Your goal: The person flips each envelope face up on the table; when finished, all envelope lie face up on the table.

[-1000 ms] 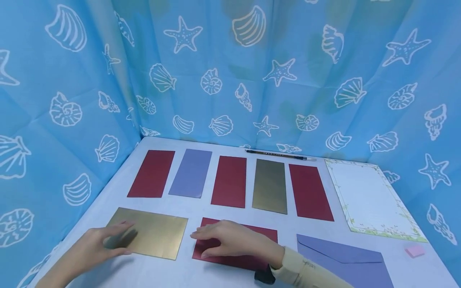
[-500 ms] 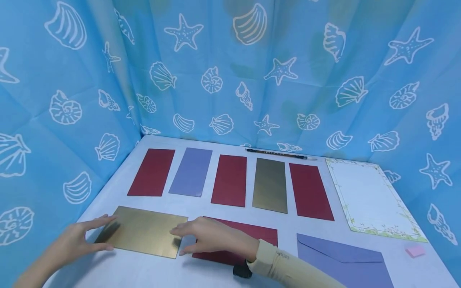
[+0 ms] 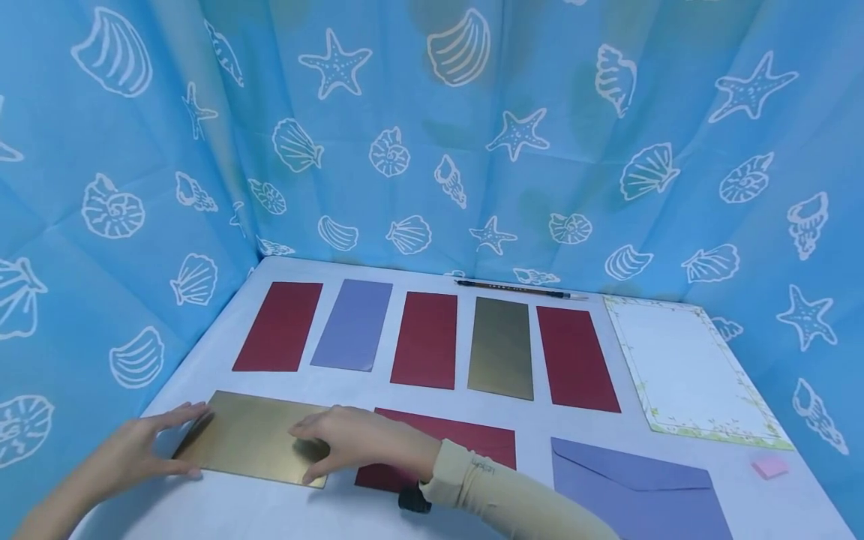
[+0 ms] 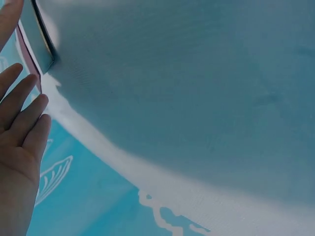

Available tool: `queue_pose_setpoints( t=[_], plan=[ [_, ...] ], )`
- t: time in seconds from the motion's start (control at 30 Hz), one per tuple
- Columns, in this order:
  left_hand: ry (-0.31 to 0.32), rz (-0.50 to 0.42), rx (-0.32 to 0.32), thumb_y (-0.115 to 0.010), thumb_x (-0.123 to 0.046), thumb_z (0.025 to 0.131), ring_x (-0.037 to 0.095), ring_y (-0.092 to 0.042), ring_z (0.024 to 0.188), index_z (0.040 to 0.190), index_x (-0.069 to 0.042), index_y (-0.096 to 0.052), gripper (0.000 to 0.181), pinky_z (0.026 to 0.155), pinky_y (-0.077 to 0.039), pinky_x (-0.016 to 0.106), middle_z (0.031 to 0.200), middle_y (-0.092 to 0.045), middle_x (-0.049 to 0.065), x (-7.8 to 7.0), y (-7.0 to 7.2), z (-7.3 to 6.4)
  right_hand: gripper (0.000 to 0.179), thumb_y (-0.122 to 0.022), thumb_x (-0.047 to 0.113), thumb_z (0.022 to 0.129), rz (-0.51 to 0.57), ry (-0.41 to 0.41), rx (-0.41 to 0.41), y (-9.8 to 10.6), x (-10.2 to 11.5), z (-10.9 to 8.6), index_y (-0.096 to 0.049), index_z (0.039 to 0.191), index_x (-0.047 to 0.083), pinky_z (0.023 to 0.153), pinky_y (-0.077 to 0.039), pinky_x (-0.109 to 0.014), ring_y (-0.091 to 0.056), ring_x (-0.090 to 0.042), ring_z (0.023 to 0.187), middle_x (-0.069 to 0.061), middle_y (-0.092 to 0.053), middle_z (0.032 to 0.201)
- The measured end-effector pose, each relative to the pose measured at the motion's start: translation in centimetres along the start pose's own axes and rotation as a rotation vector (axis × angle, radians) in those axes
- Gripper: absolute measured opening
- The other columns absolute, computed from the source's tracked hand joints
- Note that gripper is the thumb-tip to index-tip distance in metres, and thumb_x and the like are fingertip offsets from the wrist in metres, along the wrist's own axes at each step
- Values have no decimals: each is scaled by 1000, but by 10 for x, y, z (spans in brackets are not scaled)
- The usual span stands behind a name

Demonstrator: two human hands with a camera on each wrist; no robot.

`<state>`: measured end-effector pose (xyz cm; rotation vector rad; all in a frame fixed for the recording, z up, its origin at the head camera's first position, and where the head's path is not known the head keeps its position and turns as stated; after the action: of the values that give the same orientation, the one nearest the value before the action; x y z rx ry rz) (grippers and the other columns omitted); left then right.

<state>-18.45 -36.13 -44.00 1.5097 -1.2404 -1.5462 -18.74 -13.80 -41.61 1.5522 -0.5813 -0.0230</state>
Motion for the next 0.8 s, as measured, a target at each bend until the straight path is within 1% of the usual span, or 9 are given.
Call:
queue_pose_setpoints(
  t=[0.13,0.27,0.43,0.5,0.63,0.67,0.7,0.77,0.8],
  plan=[
    [-5,3,-2,-87,-52,55,50,-49,118,133,2,-55,99,84,-50,53,130,-53,31,2,-2,0,69,-72,47,84,-51,-44,31,-8,-3,5,-52,140,14,102,-33,-14,-42,-1,129,7,-52,140],
    [-18,12,-24,-87,-52,54,47,-53,116,131,2,-57,99,86,-49,54,128,-55,29,1,-3,-1,70,-74,47,82,-51,-70,71,-17,-6,6,-53,140,15,101,-34,-15,-44,0,127,8,-53,138],
    [28,45,-35,-86,-54,54,47,-53,115,135,3,-53,104,86,-48,55,129,-54,30,4,-4,0,69,-75,47,81,-33,-76,91,-22,-7,5,-53,139,16,102,-34,-15,-44,-1,127,8,-53,138],
    [44,40,-32,-86,-53,55,47,-53,114,135,3,-51,105,85,-48,55,129,-53,31,6,-5,-1,70,-75,47,81,-36,-79,92,-22,-6,5,-53,140,16,103,-33,-16,-44,-1,128,8,-52,139],
    [3,45,-84,-88,-50,55,44,-55,110,132,4,-55,99,85,-49,55,128,-54,31,3,-2,-3,72,-74,50,80,-47,-81,95,-22,-5,3,-53,140,16,103,-33,-16,-43,-2,129,8,-52,139],
    [-5,37,-98,-88,-49,56,41,-58,105,130,4,-57,96,82,-52,52,127,-55,31,2,-1,-4,72,-74,51,80,-54,-80,97,-22,-5,3,-53,140,16,103,-33,-16,-43,-1,129,8,-52,139],
    [-6,20,-112,-87,-48,59,34,-61,95,129,4,-58,93,77,-55,45,125,-56,30,2,0,-5,72,-73,52,80,-57,-80,100,-23,-5,3,-52,140,17,103,-33,-16,-43,-1,129,8,-51,140],
    [2,-12,-123,-87,-46,62,26,-58,83,128,4,-59,87,64,-54,32,123,-57,31,2,1,-6,74,-73,54,80,-67,-72,102,-23,-5,3,-52,140,17,103,-33,-16,-43,-1,129,8,-51,140],
    [8,-33,-115,-86,-46,64,26,-59,82,128,4,-59,86,62,-53,33,122,-58,32,2,2,-7,74,-73,54,79,-71,-71,102,-24,-4,3,-52,140,17,103,-33,-16,-42,-1,129,8,-51,140]
  ],
)
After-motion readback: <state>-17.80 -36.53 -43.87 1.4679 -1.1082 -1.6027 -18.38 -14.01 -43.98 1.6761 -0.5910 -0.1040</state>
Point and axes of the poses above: each hand's wrist, its own z-axis towards the middle knuckle, its own y-axis out of the back of the hand, x = y × z, the point moved 9 cm from there along z, towards the middle knuckle
